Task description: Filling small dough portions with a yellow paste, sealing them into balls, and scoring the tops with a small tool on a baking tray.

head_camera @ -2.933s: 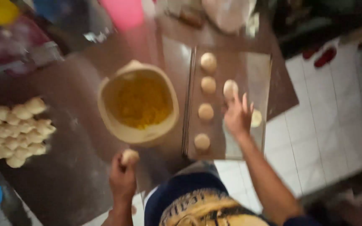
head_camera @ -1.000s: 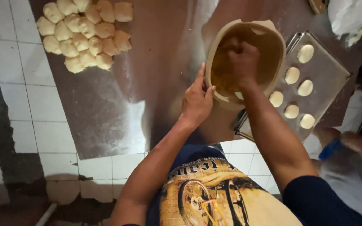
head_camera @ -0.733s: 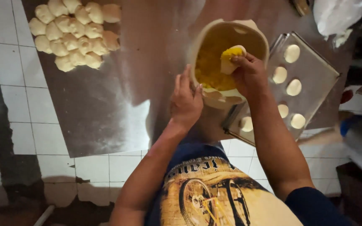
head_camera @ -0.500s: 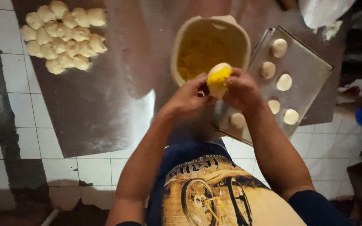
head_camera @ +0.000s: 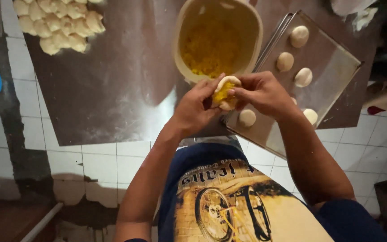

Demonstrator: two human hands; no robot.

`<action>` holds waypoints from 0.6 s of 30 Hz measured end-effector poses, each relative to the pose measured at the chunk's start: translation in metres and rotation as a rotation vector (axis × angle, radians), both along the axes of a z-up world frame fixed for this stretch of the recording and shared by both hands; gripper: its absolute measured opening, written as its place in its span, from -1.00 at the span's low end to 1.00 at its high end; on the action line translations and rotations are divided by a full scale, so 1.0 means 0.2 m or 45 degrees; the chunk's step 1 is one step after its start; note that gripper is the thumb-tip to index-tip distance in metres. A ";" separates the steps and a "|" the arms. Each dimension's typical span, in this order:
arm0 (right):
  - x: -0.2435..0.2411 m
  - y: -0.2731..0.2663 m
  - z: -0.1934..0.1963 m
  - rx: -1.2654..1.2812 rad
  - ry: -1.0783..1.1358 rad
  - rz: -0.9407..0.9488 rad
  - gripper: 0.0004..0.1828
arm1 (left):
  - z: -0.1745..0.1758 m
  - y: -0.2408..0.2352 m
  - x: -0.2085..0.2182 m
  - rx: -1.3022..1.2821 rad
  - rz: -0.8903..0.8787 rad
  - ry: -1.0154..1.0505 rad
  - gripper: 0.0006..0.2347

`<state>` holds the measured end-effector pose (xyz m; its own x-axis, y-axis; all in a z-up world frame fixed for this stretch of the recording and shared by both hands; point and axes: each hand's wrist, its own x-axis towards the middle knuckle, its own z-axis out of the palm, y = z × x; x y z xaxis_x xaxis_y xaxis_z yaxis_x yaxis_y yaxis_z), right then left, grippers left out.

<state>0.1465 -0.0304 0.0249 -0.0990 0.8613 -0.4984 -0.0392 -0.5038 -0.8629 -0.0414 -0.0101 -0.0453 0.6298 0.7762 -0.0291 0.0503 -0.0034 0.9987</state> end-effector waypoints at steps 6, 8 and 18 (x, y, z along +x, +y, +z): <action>-0.12 -0.08 -0.27 0.076 -0.131 -0.094 -0.76 | -0.08 -0.08 -0.10 0.292 0.072 0.276 -0.41; -0.19 -0.11 -0.32 0.053 -0.116 -0.112 -0.65 | -0.09 -0.10 -0.18 0.313 0.066 0.306 -0.43; -0.68 -0.08 -0.41 0.012 -0.107 0.135 -0.69 | -0.06 -0.09 -0.67 0.301 0.142 0.543 -0.53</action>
<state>0.0110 -0.0470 -0.0574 -0.1482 0.8526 -0.5011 0.0869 -0.4935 -0.8654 -0.1750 -0.0290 -0.0578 0.5130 0.8546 -0.0810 0.4670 -0.1986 0.8617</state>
